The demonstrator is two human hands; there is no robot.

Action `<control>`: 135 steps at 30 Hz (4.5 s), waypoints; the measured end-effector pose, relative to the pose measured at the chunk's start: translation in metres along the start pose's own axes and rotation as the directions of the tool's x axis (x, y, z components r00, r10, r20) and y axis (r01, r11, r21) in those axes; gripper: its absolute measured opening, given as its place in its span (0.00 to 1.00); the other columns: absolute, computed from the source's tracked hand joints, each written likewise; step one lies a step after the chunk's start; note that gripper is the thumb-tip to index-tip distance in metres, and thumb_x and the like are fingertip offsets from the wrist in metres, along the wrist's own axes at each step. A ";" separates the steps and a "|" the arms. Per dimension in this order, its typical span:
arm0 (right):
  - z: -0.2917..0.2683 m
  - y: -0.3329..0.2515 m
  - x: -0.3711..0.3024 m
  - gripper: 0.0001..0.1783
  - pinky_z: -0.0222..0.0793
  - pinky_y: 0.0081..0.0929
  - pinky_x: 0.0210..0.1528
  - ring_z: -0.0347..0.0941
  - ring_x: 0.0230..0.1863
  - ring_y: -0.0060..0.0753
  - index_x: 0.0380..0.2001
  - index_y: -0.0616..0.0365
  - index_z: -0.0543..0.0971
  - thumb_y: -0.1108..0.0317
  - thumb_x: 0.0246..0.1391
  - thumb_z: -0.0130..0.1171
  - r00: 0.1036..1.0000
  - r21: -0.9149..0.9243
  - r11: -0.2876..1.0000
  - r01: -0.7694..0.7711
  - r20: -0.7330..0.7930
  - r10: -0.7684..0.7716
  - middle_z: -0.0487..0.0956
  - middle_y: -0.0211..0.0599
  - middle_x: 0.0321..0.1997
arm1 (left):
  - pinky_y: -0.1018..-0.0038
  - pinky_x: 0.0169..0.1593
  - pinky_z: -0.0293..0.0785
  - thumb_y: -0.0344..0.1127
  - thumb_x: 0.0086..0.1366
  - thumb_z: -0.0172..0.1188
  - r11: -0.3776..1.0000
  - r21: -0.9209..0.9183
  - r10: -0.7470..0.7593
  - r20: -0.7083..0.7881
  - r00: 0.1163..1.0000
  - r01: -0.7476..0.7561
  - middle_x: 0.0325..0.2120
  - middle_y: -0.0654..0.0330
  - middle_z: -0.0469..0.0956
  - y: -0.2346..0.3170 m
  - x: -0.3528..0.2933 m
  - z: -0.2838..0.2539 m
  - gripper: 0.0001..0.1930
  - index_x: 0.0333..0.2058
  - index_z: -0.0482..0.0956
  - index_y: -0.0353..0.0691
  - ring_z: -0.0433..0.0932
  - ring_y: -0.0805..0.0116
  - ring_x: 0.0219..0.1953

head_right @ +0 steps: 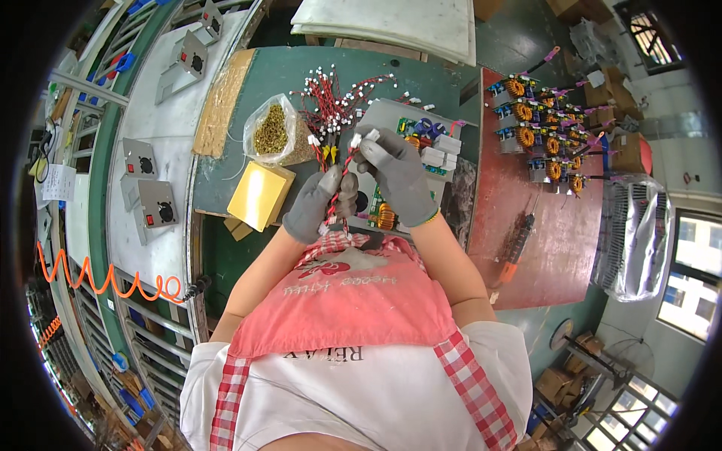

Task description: The person uses a power drill to fasten components onto a circuit board assembly. They then handle red and white wires, followed by retrieving and organizing bundles of black cables from a cardboard box onto the workbench.

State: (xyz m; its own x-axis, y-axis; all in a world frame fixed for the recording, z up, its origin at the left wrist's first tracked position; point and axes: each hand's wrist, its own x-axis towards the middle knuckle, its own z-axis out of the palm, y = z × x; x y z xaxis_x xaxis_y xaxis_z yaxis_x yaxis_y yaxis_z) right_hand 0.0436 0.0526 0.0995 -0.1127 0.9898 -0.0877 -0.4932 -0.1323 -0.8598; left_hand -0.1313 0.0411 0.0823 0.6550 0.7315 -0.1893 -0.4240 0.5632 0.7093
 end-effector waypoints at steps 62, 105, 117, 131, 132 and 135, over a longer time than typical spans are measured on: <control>-0.096 0.031 0.120 0.11 0.74 0.37 0.44 0.78 0.43 0.45 0.34 0.57 0.83 0.70 0.47 0.55 0.793 -0.587 -0.635 0.502 0.019 0.608 0.81 0.44 0.38 | 0.87 0.21 0.61 0.37 0.66 0.54 0.961 -0.172 0.054 -0.651 0.757 -0.216 0.23 0.65 0.74 -0.045 -0.025 -0.048 0.12 0.43 0.74 0.35 0.64 0.84 0.18; 0.028 0.050 -0.083 0.08 0.70 0.32 0.38 0.75 0.35 0.35 0.38 0.58 0.75 0.68 0.59 0.50 0.996 -0.902 0.422 0.088 0.092 -0.013 0.78 0.39 0.33 | 0.82 0.18 0.56 0.41 0.67 0.51 0.996 -0.045 -0.093 -0.389 0.916 0.082 0.27 0.61 0.74 -0.092 -0.119 -0.031 0.14 0.41 0.73 0.35 0.65 0.80 0.18; -0.045 0.096 -0.017 0.13 0.69 0.41 0.46 0.75 0.42 0.50 0.39 0.57 0.78 0.71 0.48 0.54 0.845 -0.691 -0.630 0.354 -0.053 0.533 0.78 0.49 0.40 | 0.84 0.18 0.54 0.38 0.64 0.54 0.973 -0.225 -0.064 -0.457 0.887 -0.045 0.24 0.63 0.74 -0.101 -0.157 -0.058 0.10 0.37 0.74 0.38 0.65 0.82 0.18; -0.059 0.113 -0.011 0.09 0.69 0.36 0.49 0.74 0.45 0.45 0.34 0.56 0.81 0.68 0.49 0.56 0.804 -0.556 -0.649 0.520 0.062 0.591 0.77 0.44 0.41 | 0.85 0.18 0.58 0.38 0.66 0.51 0.956 -0.285 -0.103 -0.561 0.821 -0.075 0.26 0.62 0.76 -0.111 -0.166 -0.065 0.10 0.39 0.73 0.39 0.65 0.82 0.19; -0.058 0.112 -0.010 0.09 0.69 0.35 0.49 0.74 0.45 0.45 0.35 0.56 0.81 0.68 0.49 0.56 0.799 -0.551 -0.645 0.530 0.070 0.597 0.77 0.44 0.41 | 0.85 0.18 0.58 0.39 0.66 0.50 0.950 -0.301 -0.103 -0.566 0.818 -0.089 0.26 0.62 0.76 -0.111 -0.164 -0.066 0.10 0.40 0.73 0.39 0.66 0.82 0.20; -0.055 0.112 -0.008 0.09 0.69 0.36 0.49 0.74 0.45 0.44 0.35 0.56 0.81 0.68 0.49 0.57 0.793 -0.533 -0.653 0.538 0.059 0.606 0.77 0.43 0.40 | 0.85 0.20 0.60 0.41 0.68 0.48 0.936 -0.341 -0.146 -0.591 0.793 -0.082 0.27 0.62 0.76 -0.112 -0.158 -0.067 0.13 0.42 0.73 0.38 0.67 0.81 0.21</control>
State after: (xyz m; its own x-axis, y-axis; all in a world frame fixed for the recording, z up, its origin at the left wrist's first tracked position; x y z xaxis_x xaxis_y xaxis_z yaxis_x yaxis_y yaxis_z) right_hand 0.0365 0.0323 -0.0241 -0.4393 0.7019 -0.5606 0.7208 0.6479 0.2464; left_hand -0.2297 -0.1119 -0.0128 0.2113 0.7254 -0.6551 -0.6644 0.5982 0.4480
